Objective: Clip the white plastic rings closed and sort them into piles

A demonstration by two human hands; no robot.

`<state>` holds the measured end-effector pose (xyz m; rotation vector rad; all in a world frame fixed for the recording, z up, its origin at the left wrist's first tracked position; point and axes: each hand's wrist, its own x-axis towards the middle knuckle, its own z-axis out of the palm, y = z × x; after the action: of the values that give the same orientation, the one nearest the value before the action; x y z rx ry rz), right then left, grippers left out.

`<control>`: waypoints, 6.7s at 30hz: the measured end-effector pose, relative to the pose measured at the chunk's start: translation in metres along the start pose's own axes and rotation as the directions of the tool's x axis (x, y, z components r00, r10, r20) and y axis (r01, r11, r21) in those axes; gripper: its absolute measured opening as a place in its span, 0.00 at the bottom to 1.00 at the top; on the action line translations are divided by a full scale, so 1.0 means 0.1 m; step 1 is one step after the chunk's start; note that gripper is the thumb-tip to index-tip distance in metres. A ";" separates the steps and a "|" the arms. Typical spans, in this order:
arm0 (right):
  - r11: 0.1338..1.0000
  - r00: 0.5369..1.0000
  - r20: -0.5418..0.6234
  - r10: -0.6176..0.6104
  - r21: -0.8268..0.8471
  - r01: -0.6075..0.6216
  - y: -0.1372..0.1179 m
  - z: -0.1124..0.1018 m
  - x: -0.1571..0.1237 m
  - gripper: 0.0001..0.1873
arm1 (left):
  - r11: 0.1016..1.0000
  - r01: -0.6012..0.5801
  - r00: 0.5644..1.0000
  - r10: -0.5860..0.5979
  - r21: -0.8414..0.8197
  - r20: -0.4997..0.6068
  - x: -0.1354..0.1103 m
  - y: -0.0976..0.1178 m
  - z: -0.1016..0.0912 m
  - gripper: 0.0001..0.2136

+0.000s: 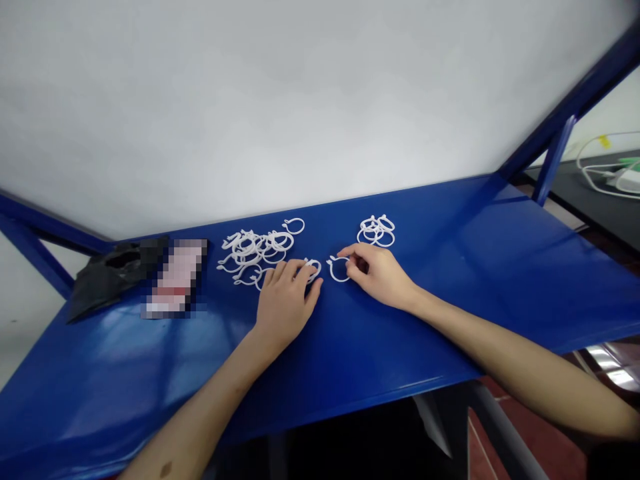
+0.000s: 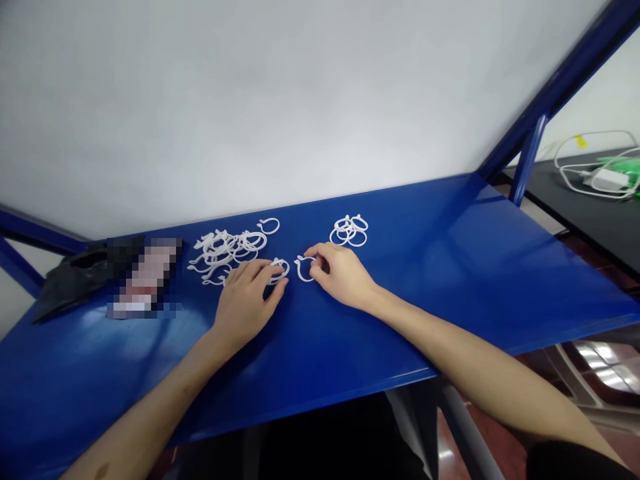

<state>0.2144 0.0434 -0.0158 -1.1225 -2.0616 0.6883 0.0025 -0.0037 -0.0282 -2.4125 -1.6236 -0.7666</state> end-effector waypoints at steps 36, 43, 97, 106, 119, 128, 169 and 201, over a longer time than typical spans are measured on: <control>0.929 0.950 -0.050 -0.309 -0.228 0.290 0.02 -0.17 0.00 0.14 | 0.989 -0.124 0.992 0.122 -0.074 -0.038 0.06 0.00 -0.07 0.07; 0.799 0.974 -0.228 -0.002 -0.586 -0.135 0.30 -0.60 0.22 0.09 | 0.993 -0.038 0.992 0.024 0.112 0.125 0.03 -0.14 0.00 0.07; 0.967 0.969 0.194 -0.156 -0.171 0.190 0.02 0.02 -0.04 0.08 | 0.955 -0.136 0.983 0.096 -0.265 -0.157 0.08 -0.08 -0.11 0.09; 0.987 0.990 -0.024 -0.138 -0.085 0.136 0.00 0.00 -0.02 0.09 | 0.994 0.067 0.997 -0.065 -0.088 0.033 0.09 -0.12 -0.06 0.08; 0.956 0.958 0.096 -0.272 0.137 0.258 -0.13 -0.01 -0.11 0.10 | 0.889 0.028 0.998 -0.048 -0.458 -0.032 0.04 0.07 -0.09 0.07; 0.955 0.955 0.052 -0.291 0.082 0.286 -0.28 -0.03 -0.20 0.11 | 0.906 -0.122 0.985 0.061 -0.405 -0.160 0.02 0.11 -0.12 0.07; 0.699 0.970 -0.239 0.050 -0.685 -0.205 0.13 -0.50 0.09 0.20 | 0.997 0.055 0.996 -0.059 0.055 0.071 0.08 -0.16 -0.06 0.05; 0.887 0.884 0.138 -0.446 -0.065 0.457 -0.08 -0.01 -0.14 0.13 | 0.815 0.157 0.982 -0.070 -0.558 0.175 0.05 0.03 -0.09 0.06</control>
<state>0.2169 0.0276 -0.0141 -0.6143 -2.3646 0.4330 0.0041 -0.0038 -0.0176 -2.8397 -1.8094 -1.2885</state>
